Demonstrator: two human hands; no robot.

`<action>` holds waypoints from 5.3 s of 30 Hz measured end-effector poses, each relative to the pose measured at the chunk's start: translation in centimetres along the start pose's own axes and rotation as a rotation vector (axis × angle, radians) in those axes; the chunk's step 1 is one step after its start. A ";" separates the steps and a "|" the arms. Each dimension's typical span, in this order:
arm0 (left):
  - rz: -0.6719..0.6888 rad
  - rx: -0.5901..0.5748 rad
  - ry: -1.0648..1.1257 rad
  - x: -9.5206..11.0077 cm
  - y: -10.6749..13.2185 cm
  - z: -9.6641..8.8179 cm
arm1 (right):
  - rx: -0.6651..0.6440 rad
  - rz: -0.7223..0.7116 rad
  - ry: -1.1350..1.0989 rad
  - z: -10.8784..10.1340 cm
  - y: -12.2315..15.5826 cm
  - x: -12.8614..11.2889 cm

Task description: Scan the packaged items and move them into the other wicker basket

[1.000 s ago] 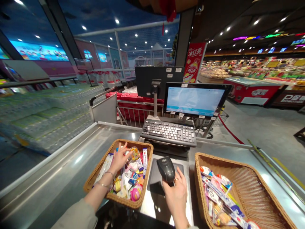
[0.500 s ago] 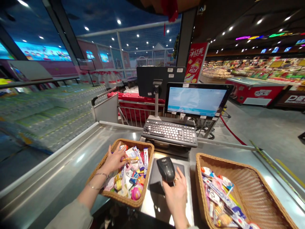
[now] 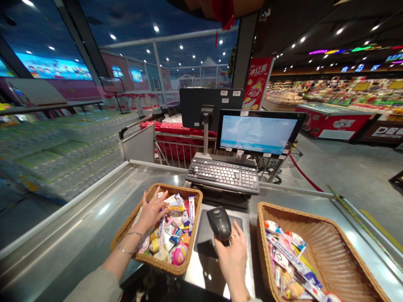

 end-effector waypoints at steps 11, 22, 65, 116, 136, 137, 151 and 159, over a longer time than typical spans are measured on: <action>-0.067 -0.076 -0.034 -1.4 1.5 1.6 | 0.010 -0.050 0.011 0.1 -0.2 0.0; -0.087 -0.106 -0.039 -1.7 0.6 2.5 | -0.012 -0.088 0.010 0.4 -0.5 -0.7; 0.284 0.126 -0.027 10.9 -4.6 -1.6 | 0.222 -0.558 0.514 -0.6 0.3 -1.4; 0.564 0.172 0.074 18.2 -8.1 0.3 | 0.368 -0.421 0.618 -6.0 1.1 0.9; 0.765 0.145 0.119 25.7 -10.8 3.0 | 0.555 -0.200 0.643 -11.2 1.4 4.7; 0.774 0.143 0.122 26.0 -10.9 3.2 | 0.564 -0.185 0.644 -11.4 1.5 4.9; 0.913 0.069 0.176 30.2 -11.5 5.1 | 0.676 -0.007 0.557 -14.5 2.3 7.7; 0.999 0.046 0.198 32.7 -11.3 6.0 | 0.728 0.076 0.468 -16.0 3.1 9.6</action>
Point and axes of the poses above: each hand's wrist, its own y-axis away from the middle knuckle, its own z-axis out of the palm, x = y × z, the point moved 4 cm from there along -y, towards the middle knuckle, and after that the axes turned 8 degrees about y, right-handed, at the moved point
